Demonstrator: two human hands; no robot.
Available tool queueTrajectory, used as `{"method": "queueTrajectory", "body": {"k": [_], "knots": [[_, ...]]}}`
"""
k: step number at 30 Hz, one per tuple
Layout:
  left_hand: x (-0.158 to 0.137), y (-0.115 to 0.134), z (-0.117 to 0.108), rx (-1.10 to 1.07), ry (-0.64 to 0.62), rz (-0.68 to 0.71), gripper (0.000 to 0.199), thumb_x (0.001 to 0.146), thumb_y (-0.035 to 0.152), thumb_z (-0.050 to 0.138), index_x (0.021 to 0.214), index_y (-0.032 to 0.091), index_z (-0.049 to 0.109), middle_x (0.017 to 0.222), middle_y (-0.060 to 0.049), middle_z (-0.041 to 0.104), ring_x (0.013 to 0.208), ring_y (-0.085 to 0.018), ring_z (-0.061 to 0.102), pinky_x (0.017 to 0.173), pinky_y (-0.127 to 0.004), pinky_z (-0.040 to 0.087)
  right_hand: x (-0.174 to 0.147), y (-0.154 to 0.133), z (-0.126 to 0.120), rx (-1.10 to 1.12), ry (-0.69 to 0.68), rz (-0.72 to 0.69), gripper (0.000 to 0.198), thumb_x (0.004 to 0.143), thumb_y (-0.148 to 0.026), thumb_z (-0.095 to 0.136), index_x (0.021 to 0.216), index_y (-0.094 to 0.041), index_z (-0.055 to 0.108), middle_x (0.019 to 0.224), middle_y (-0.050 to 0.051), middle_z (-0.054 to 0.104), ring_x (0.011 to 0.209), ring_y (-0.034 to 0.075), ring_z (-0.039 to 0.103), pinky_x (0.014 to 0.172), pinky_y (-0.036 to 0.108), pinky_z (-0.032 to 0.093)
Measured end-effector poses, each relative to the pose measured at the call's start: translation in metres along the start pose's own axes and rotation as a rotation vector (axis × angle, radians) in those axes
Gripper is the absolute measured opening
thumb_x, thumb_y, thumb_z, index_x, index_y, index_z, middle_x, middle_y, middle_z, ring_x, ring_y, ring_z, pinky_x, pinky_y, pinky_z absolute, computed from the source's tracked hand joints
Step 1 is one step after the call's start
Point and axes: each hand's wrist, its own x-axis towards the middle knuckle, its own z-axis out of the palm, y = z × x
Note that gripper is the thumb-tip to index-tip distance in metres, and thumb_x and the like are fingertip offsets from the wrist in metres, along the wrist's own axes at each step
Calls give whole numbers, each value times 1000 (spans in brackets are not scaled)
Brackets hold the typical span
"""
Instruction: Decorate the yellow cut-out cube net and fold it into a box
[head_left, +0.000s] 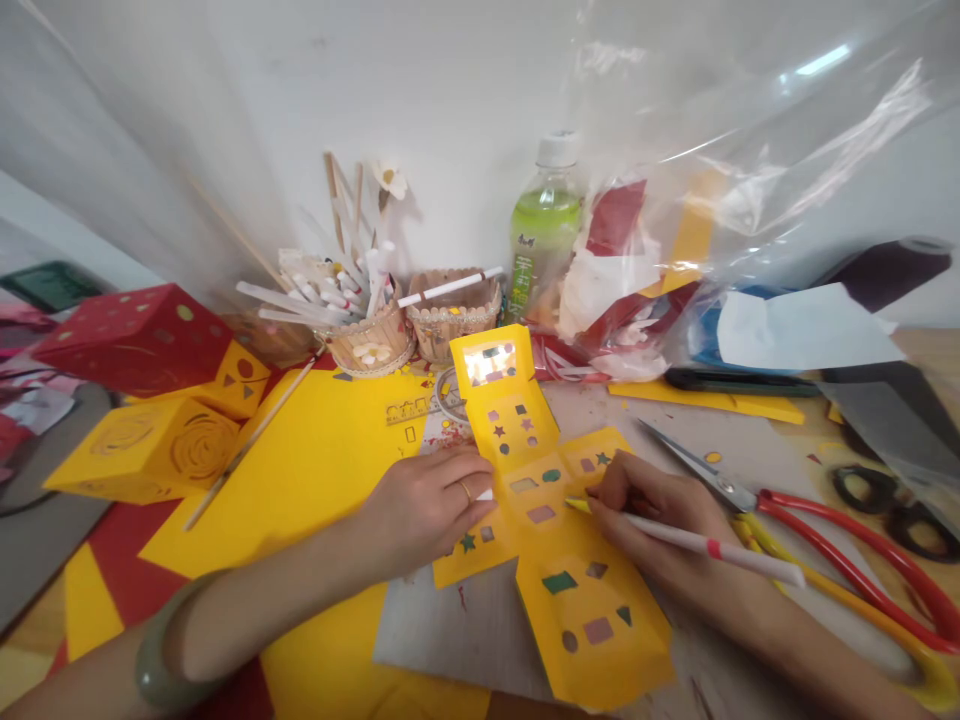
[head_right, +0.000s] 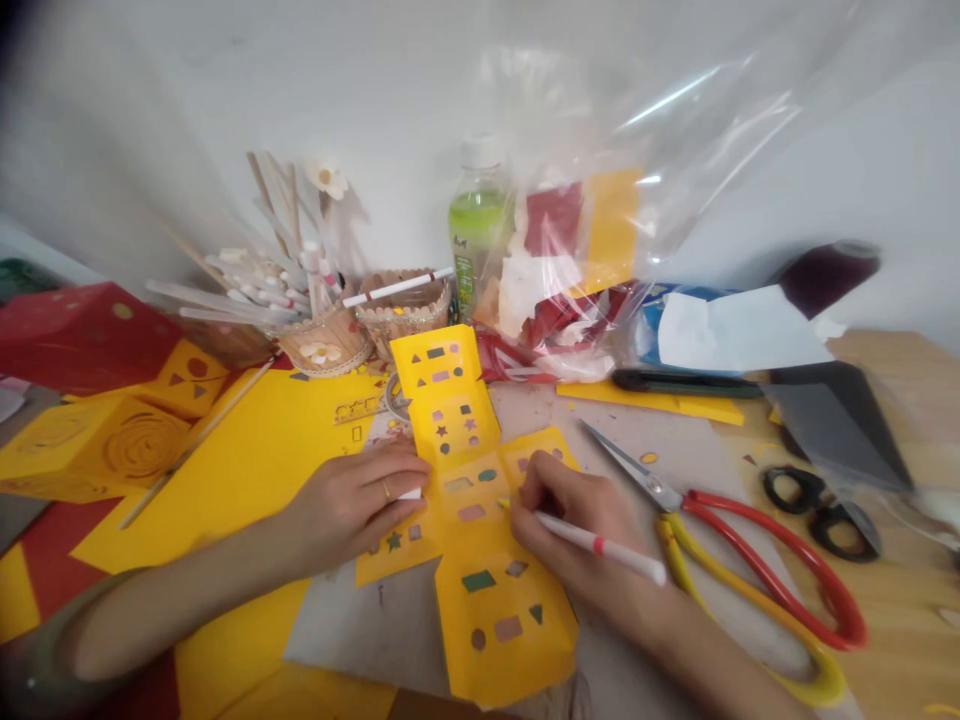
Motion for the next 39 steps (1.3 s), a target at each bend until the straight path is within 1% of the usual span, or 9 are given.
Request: {"method": "queueTrajectory", "body": {"k": [2,5,12,15,21,26,30,35,39], "knots": [[0,0,0,6,2,3,14,87,18,48,86,11,60,87,-7,67,83,-18,64,71,-32,56,0,0,1,1,17,3,21,77,-23,47,60,-22,36,55,-4,42,48,10,36,42,22,29],[0,0,0,7,7,7,15,87,18,47,86,11,60,87,-7,67,83,-18,64,72,-31,56,0,1,2,7,-7,-12,21,77,-22,47,60,-22,35,55,-4,42,49,10,37,42,22,30],[1,0,-1,15,2,11,16,87,18,46,86,11,60,86,-7,67,83,-17,64,72,-30,56,0,1,2,13,-13,-6,20,77,-20,48,60,-21,37,56,-3,44,49,10,38,42,22,29],[1,0,0,7,2,7,15,87,18,46,86,12,60,86,-7,67,83,-17,64,73,-30,56,-1,0,1,19,7,6,21,76,-21,49,59,-21,37,55,-3,44,49,10,37,41,22,29],[0,0,0,8,2,5,13,87,18,47,87,12,59,87,-6,67,83,-17,63,73,-30,55,-1,2,2,-6,-12,-42,21,76,-18,48,60,-22,35,55,-4,43,49,10,38,43,22,30],[1,0,0,6,-2,6,14,87,18,47,87,11,60,87,-7,67,84,-17,63,74,-30,55,-1,1,1,8,-27,-55,20,76,-19,47,60,-21,36,56,-4,44,50,10,38,44,22,30],[1,0,0,16,2,14,15,87,18,46,88,11,60,87,-7,67,83,-17,64,75,-31,56,0,-1,-1,-5,-26,-45,23,75,-20,48,59,-21,32,55,-4,42,49,10,35,43,22,28],[0,-1,1,0,6,14,12,86,17,49,88,11,59,87,-8,67,83,-19,64,73,-32,56,0,-2,-2,10,-36,-50,21,76,-21,47,59,-21,34,55,-4,42,49,10,36,43,22,29],[0,-1,1,-14,4,5,11,86,17,50,89,11,59,88,-7,67,83,-18,63,75,-32,55,1,-4,-4,8,-44,-48,22,75,-23,48,58,-22,33,54,-3,41,49,11,36,43,23,28]]}}
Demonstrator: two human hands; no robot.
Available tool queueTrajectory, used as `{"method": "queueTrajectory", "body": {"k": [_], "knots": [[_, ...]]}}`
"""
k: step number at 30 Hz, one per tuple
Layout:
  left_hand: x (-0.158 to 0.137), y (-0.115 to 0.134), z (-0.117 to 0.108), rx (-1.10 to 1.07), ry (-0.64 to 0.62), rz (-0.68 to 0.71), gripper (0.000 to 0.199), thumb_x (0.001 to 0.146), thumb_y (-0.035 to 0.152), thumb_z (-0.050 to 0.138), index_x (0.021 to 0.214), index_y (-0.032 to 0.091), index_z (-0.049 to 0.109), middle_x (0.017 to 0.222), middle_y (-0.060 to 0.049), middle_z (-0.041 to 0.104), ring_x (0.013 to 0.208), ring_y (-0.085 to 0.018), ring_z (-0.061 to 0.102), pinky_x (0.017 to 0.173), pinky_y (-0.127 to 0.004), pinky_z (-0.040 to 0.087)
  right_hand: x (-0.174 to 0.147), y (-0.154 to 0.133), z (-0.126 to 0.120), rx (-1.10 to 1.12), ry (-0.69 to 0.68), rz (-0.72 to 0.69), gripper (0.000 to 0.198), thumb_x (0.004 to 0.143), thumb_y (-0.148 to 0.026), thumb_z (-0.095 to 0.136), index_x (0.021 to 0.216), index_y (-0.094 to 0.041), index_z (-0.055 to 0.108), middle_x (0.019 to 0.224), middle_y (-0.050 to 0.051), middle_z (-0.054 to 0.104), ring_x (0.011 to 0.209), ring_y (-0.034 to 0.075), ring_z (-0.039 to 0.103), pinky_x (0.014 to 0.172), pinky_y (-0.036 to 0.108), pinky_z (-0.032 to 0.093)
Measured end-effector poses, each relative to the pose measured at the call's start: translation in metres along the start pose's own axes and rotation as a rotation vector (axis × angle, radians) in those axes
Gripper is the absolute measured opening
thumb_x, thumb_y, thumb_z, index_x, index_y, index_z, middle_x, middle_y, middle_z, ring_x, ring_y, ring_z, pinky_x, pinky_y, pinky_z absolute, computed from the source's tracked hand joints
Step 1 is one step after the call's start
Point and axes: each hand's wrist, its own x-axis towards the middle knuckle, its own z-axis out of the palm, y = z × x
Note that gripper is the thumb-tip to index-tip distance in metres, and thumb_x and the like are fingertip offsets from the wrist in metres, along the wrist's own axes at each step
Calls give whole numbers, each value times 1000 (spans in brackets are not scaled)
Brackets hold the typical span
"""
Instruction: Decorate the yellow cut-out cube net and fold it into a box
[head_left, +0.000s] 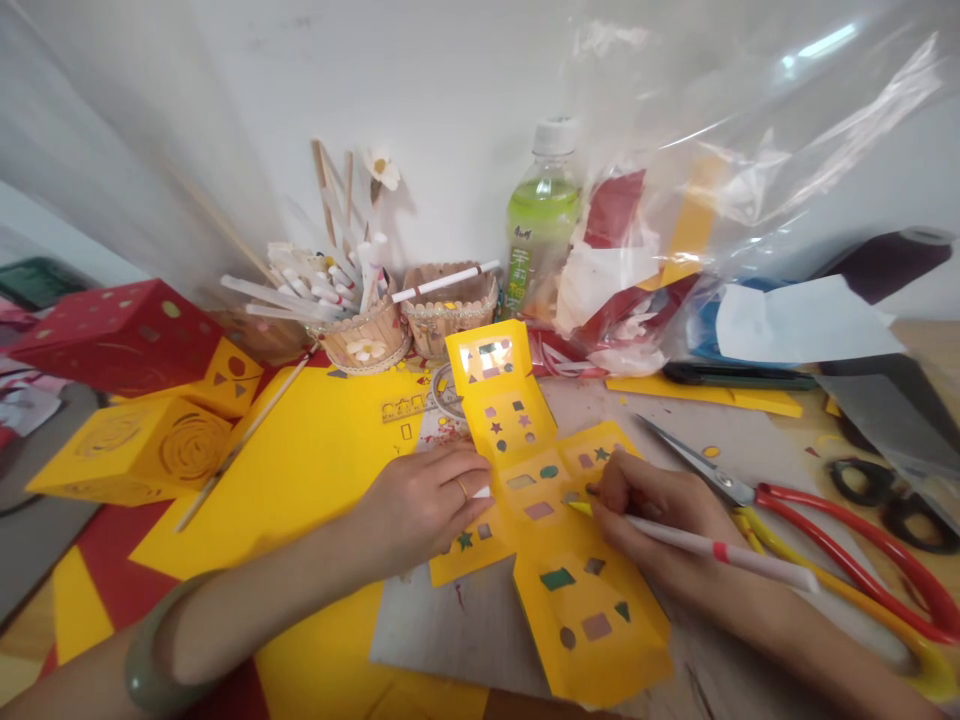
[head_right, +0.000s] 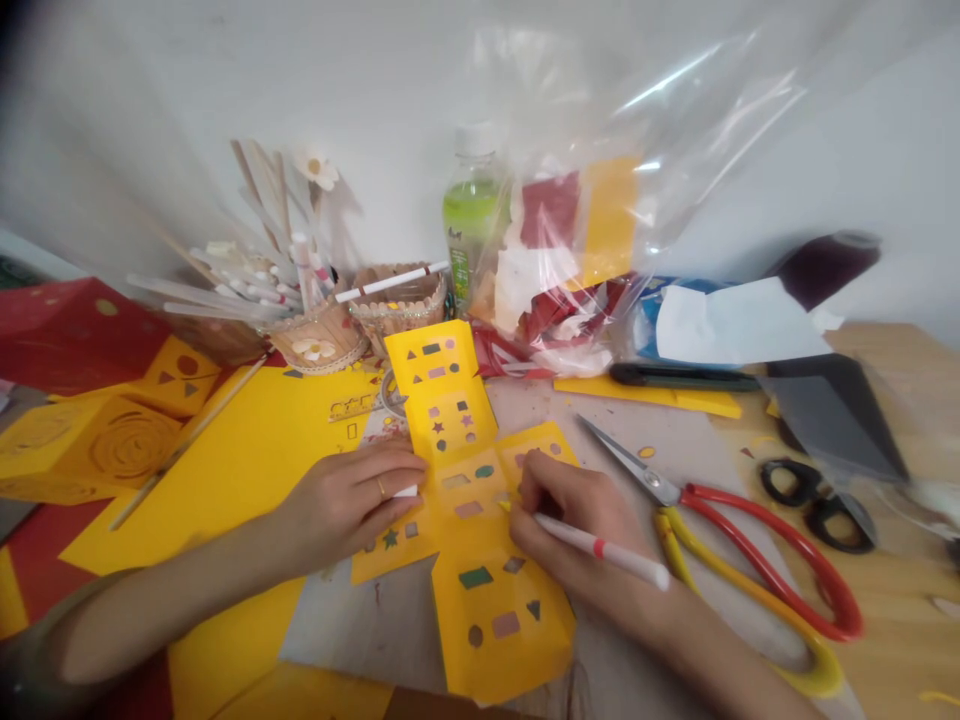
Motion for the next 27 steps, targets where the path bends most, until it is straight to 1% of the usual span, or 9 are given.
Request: {"method": "queueTrajectory", "body": {"k": [3,9,13,19,27], "knots": [[0,0,0,-7,0,6,10,86,16,50,89,11,59,88,-7,67,84,-17,63,75,-30,55,0,-1,-1,7,-15,1,20,75,-23,47,59,-22,34,55,-3,41,49,11,37,43,23,29],[1,0,-1,-10,-8,2,11,86,16,49,89,11,59,89,-7,67,85,-17,63,75,-30,55,1,-1,-2,-37,11,4,21,74,-22,46,58,-22,33,54,-3,41,49,11,36,43,23,29],[1,0,-1,-10,-6,7,11,86,16,49,88,11,59,88,-6,67,85,-17,63,75,-30,55,1,-1,-1,-28,2,13,21,75,-23,47,59,-22,35,55,-3,42,49,11,37,42,22,30],[0,0,0,-16,-8,-1,11,86,16,49,88,11,59,88,-7,67,85,-18,63,74,-30,55,0,0,0,-30,33,27,21,76,-21,47,59,-21,35,55,-3,42,50,11,37,43,22,30],[0,-1,0,-32,-10,-8,10,85,15,51,88,10,59,89,-7,66,84,-18,63,74,-32,55,1,4,1,-36,5,23,21,77,-20,46,60,-22,34,56,-4,42,51,11,38,45,23,30]]}}
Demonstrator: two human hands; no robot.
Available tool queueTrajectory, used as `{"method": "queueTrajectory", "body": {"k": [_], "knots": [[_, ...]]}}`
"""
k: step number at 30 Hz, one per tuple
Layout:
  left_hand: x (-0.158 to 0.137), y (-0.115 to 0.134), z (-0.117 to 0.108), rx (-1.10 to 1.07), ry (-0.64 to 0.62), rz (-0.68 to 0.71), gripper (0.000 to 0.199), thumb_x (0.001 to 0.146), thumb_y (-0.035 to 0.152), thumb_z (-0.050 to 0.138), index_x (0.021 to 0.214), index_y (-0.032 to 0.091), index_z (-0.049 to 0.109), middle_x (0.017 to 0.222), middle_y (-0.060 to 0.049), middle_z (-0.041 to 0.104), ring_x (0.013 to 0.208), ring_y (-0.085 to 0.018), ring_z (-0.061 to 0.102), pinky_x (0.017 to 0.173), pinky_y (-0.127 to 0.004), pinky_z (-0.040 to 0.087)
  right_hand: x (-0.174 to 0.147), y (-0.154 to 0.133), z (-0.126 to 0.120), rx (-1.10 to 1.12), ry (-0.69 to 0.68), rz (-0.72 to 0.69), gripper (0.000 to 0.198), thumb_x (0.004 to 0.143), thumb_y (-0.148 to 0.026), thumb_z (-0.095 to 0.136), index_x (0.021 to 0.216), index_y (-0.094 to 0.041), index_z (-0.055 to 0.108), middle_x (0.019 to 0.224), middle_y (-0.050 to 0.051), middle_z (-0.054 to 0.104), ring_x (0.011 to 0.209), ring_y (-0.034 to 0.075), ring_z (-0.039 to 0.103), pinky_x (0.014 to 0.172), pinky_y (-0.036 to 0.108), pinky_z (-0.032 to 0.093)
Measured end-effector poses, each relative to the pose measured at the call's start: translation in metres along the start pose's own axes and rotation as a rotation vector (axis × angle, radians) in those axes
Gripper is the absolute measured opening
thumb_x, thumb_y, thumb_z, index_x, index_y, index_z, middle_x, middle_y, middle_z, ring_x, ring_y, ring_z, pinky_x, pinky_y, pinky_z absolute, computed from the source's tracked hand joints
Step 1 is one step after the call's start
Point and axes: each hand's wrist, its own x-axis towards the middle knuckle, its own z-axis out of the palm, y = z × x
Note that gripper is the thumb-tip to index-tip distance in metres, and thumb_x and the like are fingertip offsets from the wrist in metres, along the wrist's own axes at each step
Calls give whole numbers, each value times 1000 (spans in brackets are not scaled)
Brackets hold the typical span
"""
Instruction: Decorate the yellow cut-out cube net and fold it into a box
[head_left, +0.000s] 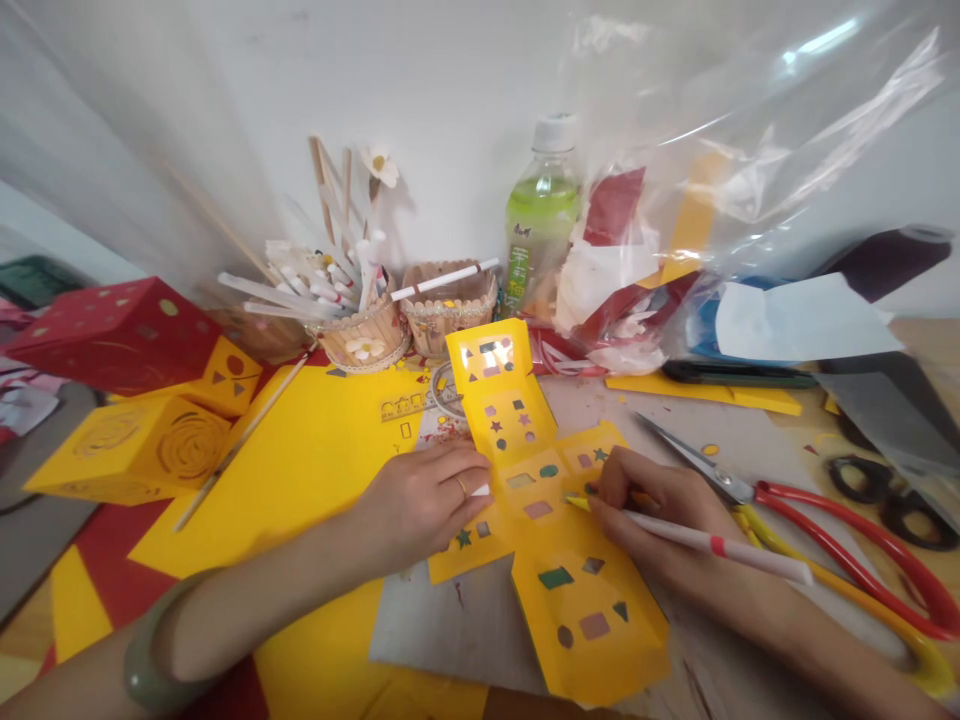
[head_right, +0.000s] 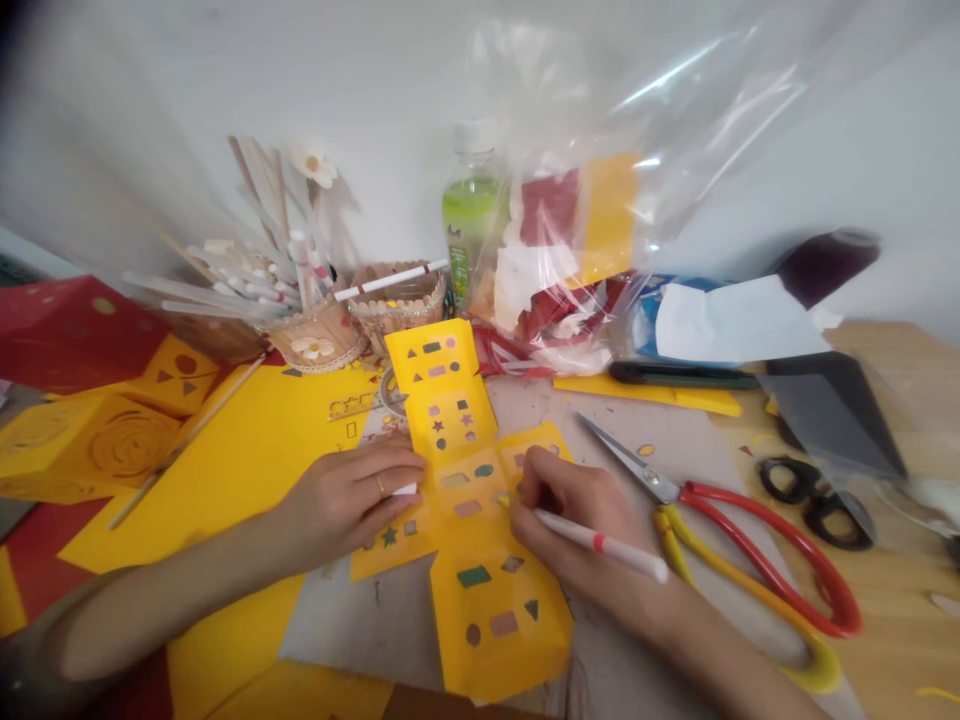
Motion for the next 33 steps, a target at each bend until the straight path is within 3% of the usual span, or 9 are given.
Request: {"method": "queueTrajectory", "body": {"k": [33], "knots": [[1,0,0,2,12,11,12,86,16,50,89,10,59,89,-7,67,85,-17,63,73,-30,56,-1,2,-1,16,-35,0,21,79,-18,46,62,-21,34,58,-5,41,52,10,39,47,23,30]]}}
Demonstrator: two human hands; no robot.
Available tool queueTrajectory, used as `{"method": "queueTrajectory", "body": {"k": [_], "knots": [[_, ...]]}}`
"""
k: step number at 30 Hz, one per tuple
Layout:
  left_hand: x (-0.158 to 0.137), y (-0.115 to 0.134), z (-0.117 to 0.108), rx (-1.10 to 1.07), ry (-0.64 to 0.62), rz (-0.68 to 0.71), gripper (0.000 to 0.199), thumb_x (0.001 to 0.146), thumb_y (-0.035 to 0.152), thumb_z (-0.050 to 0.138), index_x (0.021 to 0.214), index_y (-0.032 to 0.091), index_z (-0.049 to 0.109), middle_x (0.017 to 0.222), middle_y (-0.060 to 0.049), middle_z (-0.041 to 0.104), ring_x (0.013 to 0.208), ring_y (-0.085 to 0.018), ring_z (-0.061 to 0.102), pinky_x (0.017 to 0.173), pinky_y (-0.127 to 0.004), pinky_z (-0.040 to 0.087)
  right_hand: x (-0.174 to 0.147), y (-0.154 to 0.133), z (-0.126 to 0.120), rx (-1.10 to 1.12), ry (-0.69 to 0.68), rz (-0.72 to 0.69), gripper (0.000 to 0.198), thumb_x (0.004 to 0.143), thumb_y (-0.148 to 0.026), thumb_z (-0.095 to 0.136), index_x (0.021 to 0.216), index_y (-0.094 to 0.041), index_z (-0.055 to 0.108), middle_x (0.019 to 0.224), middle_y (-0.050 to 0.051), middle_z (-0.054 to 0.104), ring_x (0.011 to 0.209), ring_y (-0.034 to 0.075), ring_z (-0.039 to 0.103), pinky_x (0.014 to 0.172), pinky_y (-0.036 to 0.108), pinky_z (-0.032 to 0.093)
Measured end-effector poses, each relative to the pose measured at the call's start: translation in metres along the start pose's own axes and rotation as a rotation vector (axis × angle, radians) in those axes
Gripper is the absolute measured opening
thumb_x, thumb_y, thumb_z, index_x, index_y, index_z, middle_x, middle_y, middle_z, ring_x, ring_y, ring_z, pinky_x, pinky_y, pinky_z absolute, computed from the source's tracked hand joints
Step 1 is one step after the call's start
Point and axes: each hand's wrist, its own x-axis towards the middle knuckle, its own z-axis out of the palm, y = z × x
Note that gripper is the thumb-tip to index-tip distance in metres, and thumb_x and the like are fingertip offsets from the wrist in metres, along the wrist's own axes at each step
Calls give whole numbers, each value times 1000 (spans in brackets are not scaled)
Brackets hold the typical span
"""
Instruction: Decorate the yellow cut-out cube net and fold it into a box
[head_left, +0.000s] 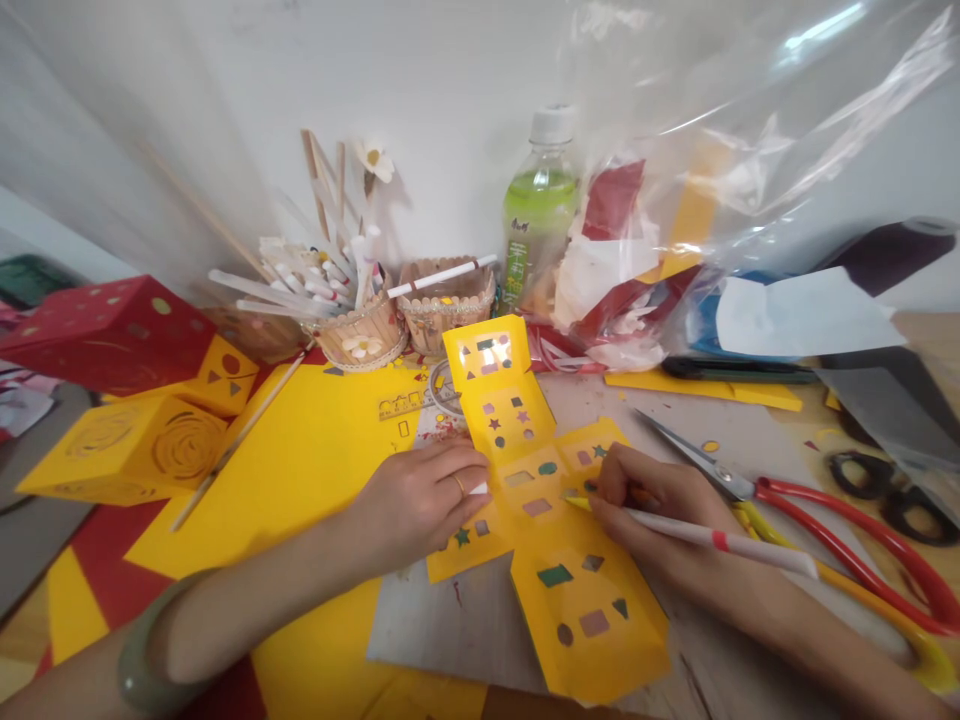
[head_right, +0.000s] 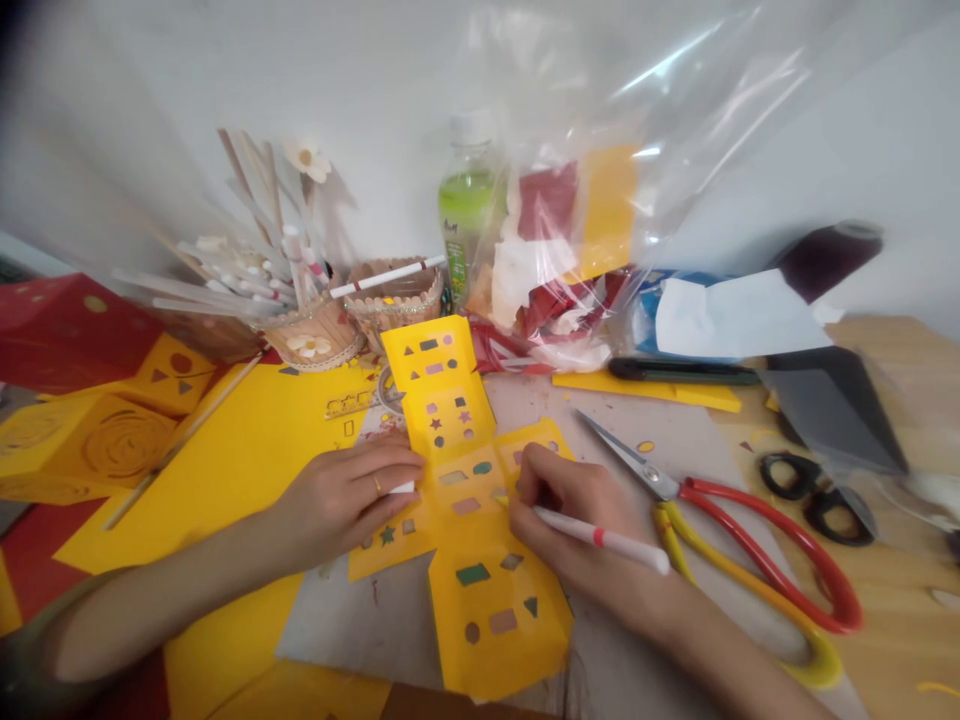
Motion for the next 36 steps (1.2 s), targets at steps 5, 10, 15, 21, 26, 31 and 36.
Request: {"method": "queueTrajectory", "body": {"k": [5,10,15,21,26,31,36], "knots": [[0,0,-1,6,1,0,13,86,16,48,88,11,60,88,-8,67,85,-17,63,73,-30,56,-1,-1,-2,-17,16,11,21,78,-19,46,61,-21,34,58,-4,42,52,11,38,47,23,30],[0,0,-1,1,-2,0,11,85,15,50,88,10,59,89,-8,67,85,-17,63,73,-30,56,-2,-2,-3,5,28,26,21,79,-21,46,61,-21,34,58,-4,42,54,12,39,48,24,31],[0,0,-1,13,-5,3,12,86,16,49,89,11,59,89,-8,67,86,-17,63,74,-30,56,0,-3,-2,5,20,24,21,79,-21,46,61,-21,36,57,-4,43,52,11,39,46,23,31],[0,0,-1,22,-10,9,11,85,17,50,89,10,59,89,-8,67,86,-18,63,73,-31,56,0,-2,-1,-22,48,26,22,79,-21,46,61,-21,34,57,-4,42,52,11,39,46,22,31],[0,0,-1,11,6,12,11,86,15,49,88,11,59,89,-8,67,84,-17,63,73,-30,56,0,-7,-2,-22,61,6,22,78,-22,46,59,-21,34,56,-3,43,50,11,39,45,23,31],[0,0,-1,18,-2,7,12,86,16,49,89,10,59,89,-8,67,84,-18,63,71,-31,56,0,-8,-3,-21,63,18,22,77,-24,46,59,-21,35,55,-3,43,50,11,39,45,23,31],[0,0,0,28,3,6,13,87,17,48,89,12,59,89,-8,67,84,-17,63,73,-30,56,0,-8,-3,-23,65,28,21,76,-23,47,59,-21,35,55,-3,43,49,11,38,45,23,30]]}}
